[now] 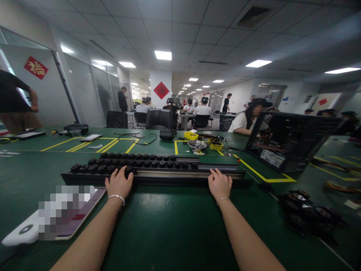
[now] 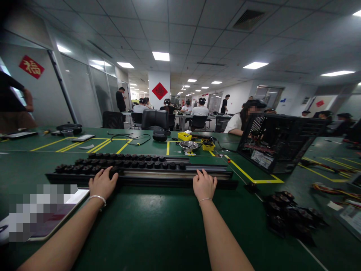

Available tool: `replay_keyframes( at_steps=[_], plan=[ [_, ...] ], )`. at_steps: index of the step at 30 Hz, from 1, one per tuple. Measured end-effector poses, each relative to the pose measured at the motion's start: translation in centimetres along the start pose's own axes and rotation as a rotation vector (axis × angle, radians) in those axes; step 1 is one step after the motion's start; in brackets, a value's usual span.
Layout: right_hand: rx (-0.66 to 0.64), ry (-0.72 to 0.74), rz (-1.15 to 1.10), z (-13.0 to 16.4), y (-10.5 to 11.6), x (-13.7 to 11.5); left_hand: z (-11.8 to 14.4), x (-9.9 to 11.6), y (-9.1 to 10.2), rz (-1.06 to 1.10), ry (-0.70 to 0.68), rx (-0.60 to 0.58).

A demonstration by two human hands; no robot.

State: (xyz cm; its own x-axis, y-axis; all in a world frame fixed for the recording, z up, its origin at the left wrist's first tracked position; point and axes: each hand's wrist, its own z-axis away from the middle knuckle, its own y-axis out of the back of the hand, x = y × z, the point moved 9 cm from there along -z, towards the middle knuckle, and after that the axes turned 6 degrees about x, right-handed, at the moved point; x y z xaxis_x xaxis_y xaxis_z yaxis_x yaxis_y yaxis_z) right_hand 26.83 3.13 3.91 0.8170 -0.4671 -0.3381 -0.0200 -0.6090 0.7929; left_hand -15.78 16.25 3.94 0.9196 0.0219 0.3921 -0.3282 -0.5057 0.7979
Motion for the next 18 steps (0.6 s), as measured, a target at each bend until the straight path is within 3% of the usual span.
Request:
replay_keyframes(
  at_steps=[11,18],
  plan=[
    [-0.026,0.009,0.014,-0.04,0.00,-0.16,0.08,0.23,0.30,0.026,-0.004,-0.003],
    [0.022,-0.007,0.018,-0.02,0.10,-0.07,0.20,0.37,0.52,0.012,0.000,0.006]
  ],
)
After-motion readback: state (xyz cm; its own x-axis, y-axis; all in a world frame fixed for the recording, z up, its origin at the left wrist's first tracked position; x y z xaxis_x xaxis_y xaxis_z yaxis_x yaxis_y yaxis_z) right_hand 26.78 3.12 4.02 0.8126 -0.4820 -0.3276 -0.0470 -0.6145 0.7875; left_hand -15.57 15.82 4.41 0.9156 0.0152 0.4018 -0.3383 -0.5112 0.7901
